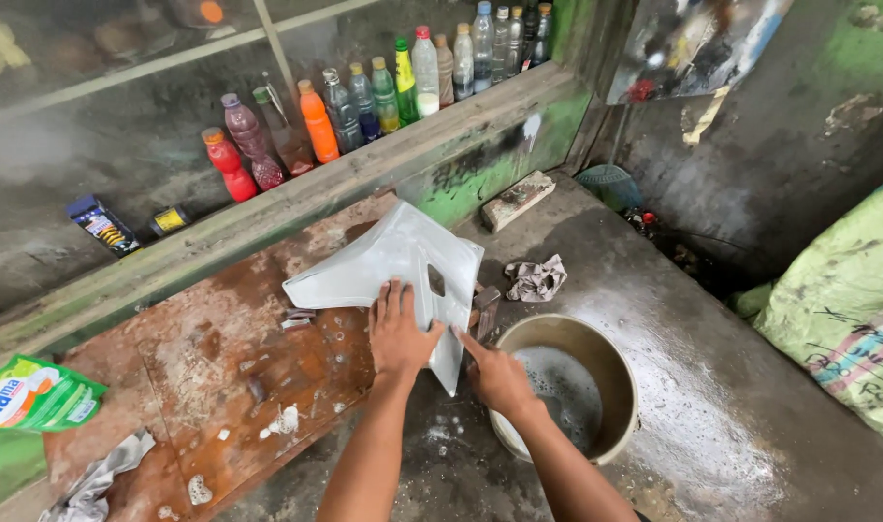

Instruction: The person scrubs a white plastic part on a wooden table using a small abrasive tool. They then rinse the part in a bucket of water and place it on the floor.

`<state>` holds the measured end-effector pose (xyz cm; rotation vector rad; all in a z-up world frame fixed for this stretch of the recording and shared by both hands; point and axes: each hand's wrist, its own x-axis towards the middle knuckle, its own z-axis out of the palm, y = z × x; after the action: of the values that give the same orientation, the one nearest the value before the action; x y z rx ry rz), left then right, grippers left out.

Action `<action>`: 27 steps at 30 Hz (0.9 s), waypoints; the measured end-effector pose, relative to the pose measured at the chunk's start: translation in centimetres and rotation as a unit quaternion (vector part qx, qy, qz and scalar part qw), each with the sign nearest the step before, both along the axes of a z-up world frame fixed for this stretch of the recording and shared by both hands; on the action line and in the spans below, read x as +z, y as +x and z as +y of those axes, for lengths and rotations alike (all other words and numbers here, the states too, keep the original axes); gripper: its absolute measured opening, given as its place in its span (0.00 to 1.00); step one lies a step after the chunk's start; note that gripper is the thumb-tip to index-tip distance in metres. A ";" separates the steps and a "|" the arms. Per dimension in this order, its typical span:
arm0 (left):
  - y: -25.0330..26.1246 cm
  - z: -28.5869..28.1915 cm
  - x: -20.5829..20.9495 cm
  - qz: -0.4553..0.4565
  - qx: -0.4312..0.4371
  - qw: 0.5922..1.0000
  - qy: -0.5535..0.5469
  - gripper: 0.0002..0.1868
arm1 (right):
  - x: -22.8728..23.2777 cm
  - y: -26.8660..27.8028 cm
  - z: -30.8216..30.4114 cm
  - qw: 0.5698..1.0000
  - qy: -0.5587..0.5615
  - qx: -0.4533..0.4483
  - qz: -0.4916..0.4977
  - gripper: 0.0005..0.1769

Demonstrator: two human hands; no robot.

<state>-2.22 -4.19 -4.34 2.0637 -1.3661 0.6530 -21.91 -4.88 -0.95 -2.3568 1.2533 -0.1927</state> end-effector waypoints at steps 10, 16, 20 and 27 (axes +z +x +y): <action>0.2 -3.0 -0.1 -0.055 0.034 0.998 -0.019 0.41 | 0.0 0.2 0.1 1.000 0.025 -0.009 0.012 0.36; 0.9 -5.4 -0.3 -0.077 0.056 0.995 -0.014 0.35 | -0.6 0.2 -0.2 0.998 0.047 -0.021 -0.025 0.35; 1.1 -6.4 0.4 -0.124 0.073 0.990 -0.010 0.26 | 0.1 0.4 -0.1 0.998 0.057 -0.020 -0.034 0.34; 1.5 -7.7 0.0 -0.144 0.092 0.985 -0.033 0.24 | -0.3 0.5 -0.2 0.998 0.043 -0.021 -0.028 0.36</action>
<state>-0.72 -11.89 -4.32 2.1198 -1.2923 1.0978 -21.46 -5.09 -1.22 -2.2383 1.2591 -0.2124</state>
